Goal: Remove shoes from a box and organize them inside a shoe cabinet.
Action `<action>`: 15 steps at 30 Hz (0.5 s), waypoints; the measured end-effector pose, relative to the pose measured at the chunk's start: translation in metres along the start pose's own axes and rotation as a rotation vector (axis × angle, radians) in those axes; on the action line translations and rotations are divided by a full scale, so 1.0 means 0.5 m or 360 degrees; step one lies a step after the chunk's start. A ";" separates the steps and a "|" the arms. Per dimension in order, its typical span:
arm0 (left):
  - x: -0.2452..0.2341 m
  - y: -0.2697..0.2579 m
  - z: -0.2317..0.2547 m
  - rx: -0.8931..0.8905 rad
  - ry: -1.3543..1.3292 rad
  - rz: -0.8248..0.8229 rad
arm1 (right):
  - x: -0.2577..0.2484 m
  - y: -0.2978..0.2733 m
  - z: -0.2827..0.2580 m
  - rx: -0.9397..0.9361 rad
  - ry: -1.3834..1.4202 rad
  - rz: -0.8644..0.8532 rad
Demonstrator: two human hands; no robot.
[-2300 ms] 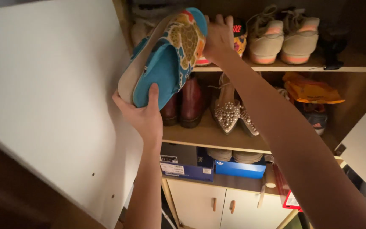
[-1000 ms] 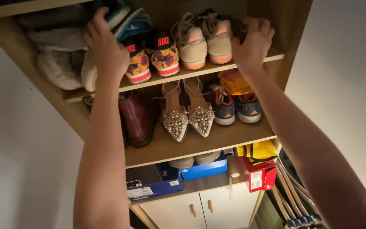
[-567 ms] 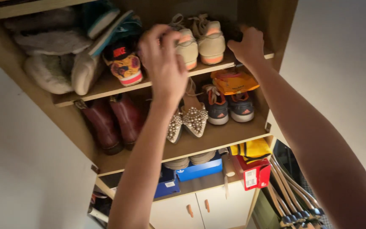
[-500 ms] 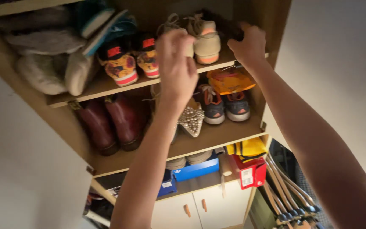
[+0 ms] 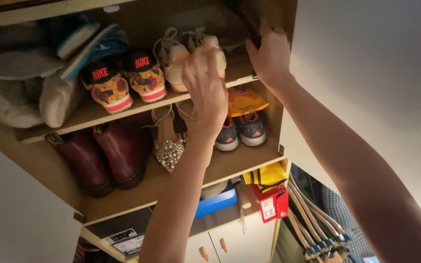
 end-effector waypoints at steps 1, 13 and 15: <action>0.017 -0.001 -0.005 0.0003 0.0006 0.0004 | 0.000 0.007 -0.005 -0.0003 0.0006 0.0003; 0.552 0.022 -0.088 -0.0199 -0.0256 -0.0930 | 0.065 0.091 0.058 0.0002 -0.0381 -0.0318; 0.576 0.047 -0.087 0.0091 -0.0272 -0.0938 | 0.083 0.096 0.069 -0.0111 -0.0483 -0.0248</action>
Point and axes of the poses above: each hand's wrist, its own y-axis towards the middle knuckle, its own x-axis out of the palm, z = x × y, the point moved 4 cm from there along y, towards the middle knuckle, and after that the axes turned 3 degrees about -y, right-handed, at the moved point
